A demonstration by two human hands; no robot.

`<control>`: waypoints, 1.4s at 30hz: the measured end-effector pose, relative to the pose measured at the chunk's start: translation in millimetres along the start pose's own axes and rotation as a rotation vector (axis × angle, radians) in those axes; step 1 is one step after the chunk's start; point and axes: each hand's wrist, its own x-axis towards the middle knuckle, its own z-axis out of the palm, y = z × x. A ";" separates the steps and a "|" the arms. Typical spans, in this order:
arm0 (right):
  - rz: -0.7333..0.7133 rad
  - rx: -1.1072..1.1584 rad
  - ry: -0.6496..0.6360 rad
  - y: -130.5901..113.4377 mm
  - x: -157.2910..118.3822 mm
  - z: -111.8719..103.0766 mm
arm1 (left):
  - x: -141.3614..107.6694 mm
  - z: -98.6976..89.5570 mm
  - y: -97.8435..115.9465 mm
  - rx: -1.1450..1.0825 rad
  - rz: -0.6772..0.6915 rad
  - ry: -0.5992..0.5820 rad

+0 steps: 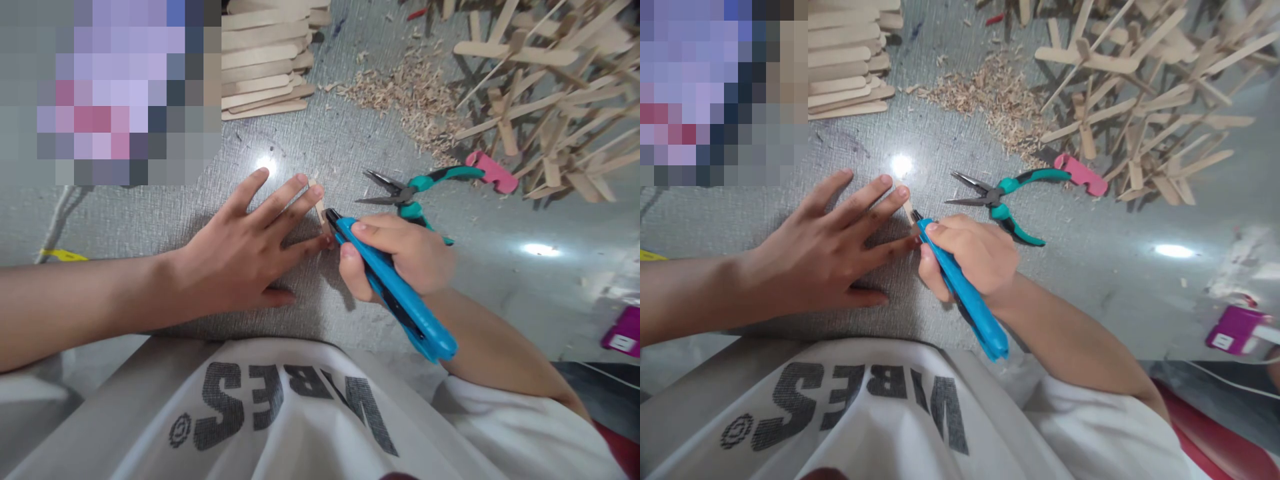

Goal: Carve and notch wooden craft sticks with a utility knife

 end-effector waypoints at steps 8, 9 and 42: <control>-0.369 -0.261 0.125 -3.8 11.1 5.1 | -0.6 -3.0 0.1 0.001 0.006 0.013; -0.397 -0.252 0.100 -5.3 15.0 2.4 | -0.5 -2.6 0.5 -0.004 0.001 0.014; -0.180 -0.079 0.060 -0.8 -1.0 0.1 | 2.6 5.6 5.4 -0.015 -0.009 0.030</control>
